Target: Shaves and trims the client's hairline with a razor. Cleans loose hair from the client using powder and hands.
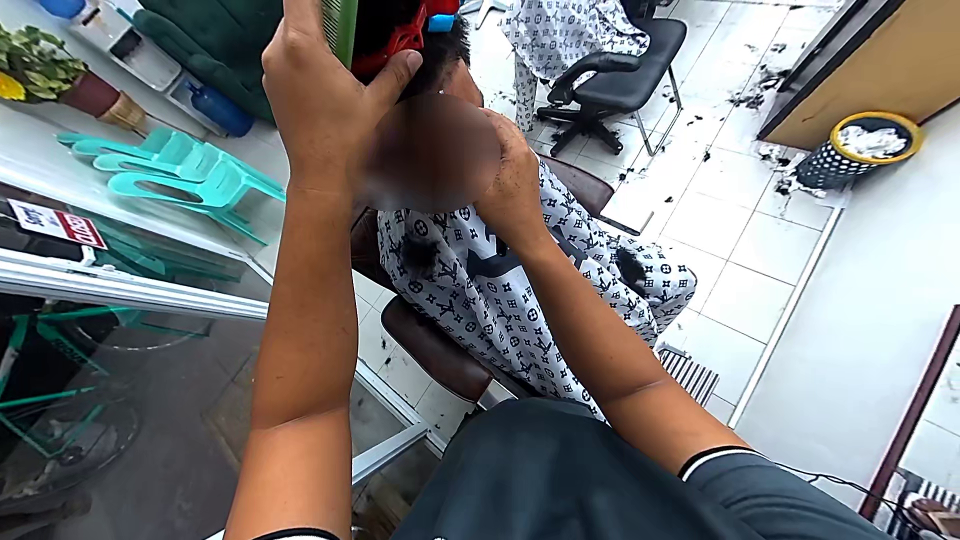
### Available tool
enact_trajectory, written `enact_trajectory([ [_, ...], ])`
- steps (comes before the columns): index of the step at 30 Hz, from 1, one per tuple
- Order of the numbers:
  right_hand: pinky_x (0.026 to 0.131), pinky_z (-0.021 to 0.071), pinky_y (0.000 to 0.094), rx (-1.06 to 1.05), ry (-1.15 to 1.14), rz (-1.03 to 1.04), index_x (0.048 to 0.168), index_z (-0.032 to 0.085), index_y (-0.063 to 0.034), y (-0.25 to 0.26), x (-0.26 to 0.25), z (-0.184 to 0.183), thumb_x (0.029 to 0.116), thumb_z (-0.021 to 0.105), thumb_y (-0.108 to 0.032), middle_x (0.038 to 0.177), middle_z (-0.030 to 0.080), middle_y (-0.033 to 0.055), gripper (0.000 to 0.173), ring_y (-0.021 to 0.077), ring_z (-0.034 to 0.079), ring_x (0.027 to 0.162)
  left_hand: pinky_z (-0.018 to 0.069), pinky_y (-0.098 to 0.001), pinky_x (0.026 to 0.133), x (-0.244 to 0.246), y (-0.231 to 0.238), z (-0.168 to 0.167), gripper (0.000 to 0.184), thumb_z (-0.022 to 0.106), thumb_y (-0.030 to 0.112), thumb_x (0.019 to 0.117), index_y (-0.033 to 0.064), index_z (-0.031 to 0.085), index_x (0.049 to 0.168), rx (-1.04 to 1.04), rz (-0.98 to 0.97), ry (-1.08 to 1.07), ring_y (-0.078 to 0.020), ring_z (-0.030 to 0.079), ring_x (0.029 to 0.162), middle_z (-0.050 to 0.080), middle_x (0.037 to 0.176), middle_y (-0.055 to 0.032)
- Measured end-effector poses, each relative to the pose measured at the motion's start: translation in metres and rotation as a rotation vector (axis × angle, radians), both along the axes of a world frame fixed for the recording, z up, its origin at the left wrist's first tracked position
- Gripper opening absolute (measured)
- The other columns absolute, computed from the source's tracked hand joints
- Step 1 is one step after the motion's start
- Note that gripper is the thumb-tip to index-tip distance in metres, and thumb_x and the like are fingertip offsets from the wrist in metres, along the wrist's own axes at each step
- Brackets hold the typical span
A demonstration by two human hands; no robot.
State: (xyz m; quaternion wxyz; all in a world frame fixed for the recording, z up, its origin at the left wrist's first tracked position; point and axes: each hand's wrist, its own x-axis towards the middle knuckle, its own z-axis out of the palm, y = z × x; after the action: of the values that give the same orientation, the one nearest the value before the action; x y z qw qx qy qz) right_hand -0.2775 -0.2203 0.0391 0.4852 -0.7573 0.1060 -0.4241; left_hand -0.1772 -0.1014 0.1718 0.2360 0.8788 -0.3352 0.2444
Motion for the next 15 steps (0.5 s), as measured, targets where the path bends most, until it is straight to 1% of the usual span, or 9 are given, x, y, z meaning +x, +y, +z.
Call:
enact_trajectory([
  [4,0.096,0.0523,0.0336,-0.044,-0.013,-0.003,0.104,0.074,-0.0045,0.006,-0.001,0.000,0.0961,0.066,-0.017,0.136,0.061,0.0210,0.016,0.0255,0.063,0.121,0.0479,-0.0445,0.103,0.001,0.002,-0.001,0.086,0.070,0.068,0.0808,0.0021,0.058,0.135,-0.017,-0.024,0.002,-0.0234,0.064,0.117,0.067,0.124,-0.0147],
  [5,0.096,0.0521,0.0332,-0.038,-0.016,0.007,0.103,0.074,-0.0055,0.007,-0.004,0.001,0.0959,0.067,-0.017,0.138,0.059,0.0209,0.015,0.0249,0.061,0.122,0.0476,-0.0446,0.103,0.000,0.004,0.000,0.088,0.070,0.069,0.0802,0.0016,0.059,0.135,-0.037,-0.039,0.003,-0.0244,0.063,0.118,0.066,0.126,-0.0160],
  [6,0.093,0.0532,0.0310,-0.028,-0.028,0.015,0.104,0.074,-0.0059,0.006,-0.008,0.001,0.0959,0.067,-0.018,0.139,0.057,0.0207,0.016,0.0222,0.063,0.116,0.0485,-0.0443,0.101,-0.002,0.009,0.000,0.090,0.071,0.070,0.0802,0.0000,0.059,0.135,-0.073,-0.066,-0.009,-0.0252,0.063,0.115,0.064,0.127,-0.0184],
  [7,0.087,0.0546,0.0279,-0.010,-0.051,0.028,0.105,0.074,-0.0053,0.005,-0.014,0.002,0.0960,0.067,-0.017,0.139,0.056,0.0203,0.017,0.0181,0.064,0.108,0.0505,-0.0420,0.093,-0.004,0.015,0.000,0.091,0.070,0.070,0.0813,-0.0026,0.058,0.134,-0.130,-0.097,-0.040,-0.0241,0.063,0.106,0.064,0.124,-0.0203],
  [8,0.080,0.0557,0.0260,0.017,-0.078,0.049,0.108,0.073,-0.0038,0.003,-0.023,0.003,0.0968,0.066,-0.017,0.138,0.055,0.0193,0.019,0.0144,0.065,0.098,0.0505,-0.0365,0.080,-0.008,0.023,-0.002,0.089,0.070,0.069,0.0843,-0.0049,0.057,0.133,-0.208,-0.141,-0.085,-0.0190,0.060,0.090,0.063,0.118,-0.0190],
  [10,0.066,0.0580,0.0251,0.115,-0.123,0.118,0.116,0.068,-0.0003,-0.001,-0.047,0.008,0.1013,0.062,-0.015,0.129,0.061,0.0132,0.022,0.0098,0.066,0.082,0.0440,-0.0241,0.057,-0.019,0.038,-0.010,0.073,0.070,0.048,0.0949,-0.0097,0.050,0.135,-0.391,-0.332,-0.131,-0.0071,0.051,0.067,0.063,0.111,-0.0137],
  [11,0.061,0.0568,0.0247,0.195,-0.149,0.163,0.122,0.063,0.0009,-0.002,-0.062,0.011,0.1043,0.057,-0.013,0.117,0.066,0.0091,0.023,0.0080,0.064,0.073,0.0450,-0.0211,0.055,-0.030,0.045,-0.017,0.064,0.068,0.036,0.0994,-0.0112,0.045,0.137,-0.452,-0.453,-0.096,-0.0043,0.053,0.068,0.063,0.118,-0.0137],
  [13,0.054,0.0512,0.0204,0.358,-0.182,0.221,0.126,0.052,-0.0079,0.000,-0.090,0.010,0.1108,0.043,-0.018,0.103,0.072,0.0006,0.021,0.0036,0.059,0.062,0.0532,-0.0220,0.067,-0.059,0.057,-0.046,0.050,0.062,0.029,0.1029,-0.0029,0.046,0.138,-0.453,-0.601,0.140,-0.0044,0.061,0.081,0.063,0.124,-0.0068],
  [15,0.051,0.0478,0.0187,0.514,-0.288,0.163,0.126,0.052,-0.0149,0.006,-0.109,0.004,0.1122,0.036,-0.024,0.087,0.069,-0.0037,0.023,0.0026,0.055,0.056,0.0493,-0.0233,0.053,-0.084,0.061,-0.100,0.042,0.069,0.031,0.0964,0.0087,0.057,0.130,-0.352,-0.647,0.524,-0.0047,0.056,0.065,0.068,0.110,-0.0017],
])
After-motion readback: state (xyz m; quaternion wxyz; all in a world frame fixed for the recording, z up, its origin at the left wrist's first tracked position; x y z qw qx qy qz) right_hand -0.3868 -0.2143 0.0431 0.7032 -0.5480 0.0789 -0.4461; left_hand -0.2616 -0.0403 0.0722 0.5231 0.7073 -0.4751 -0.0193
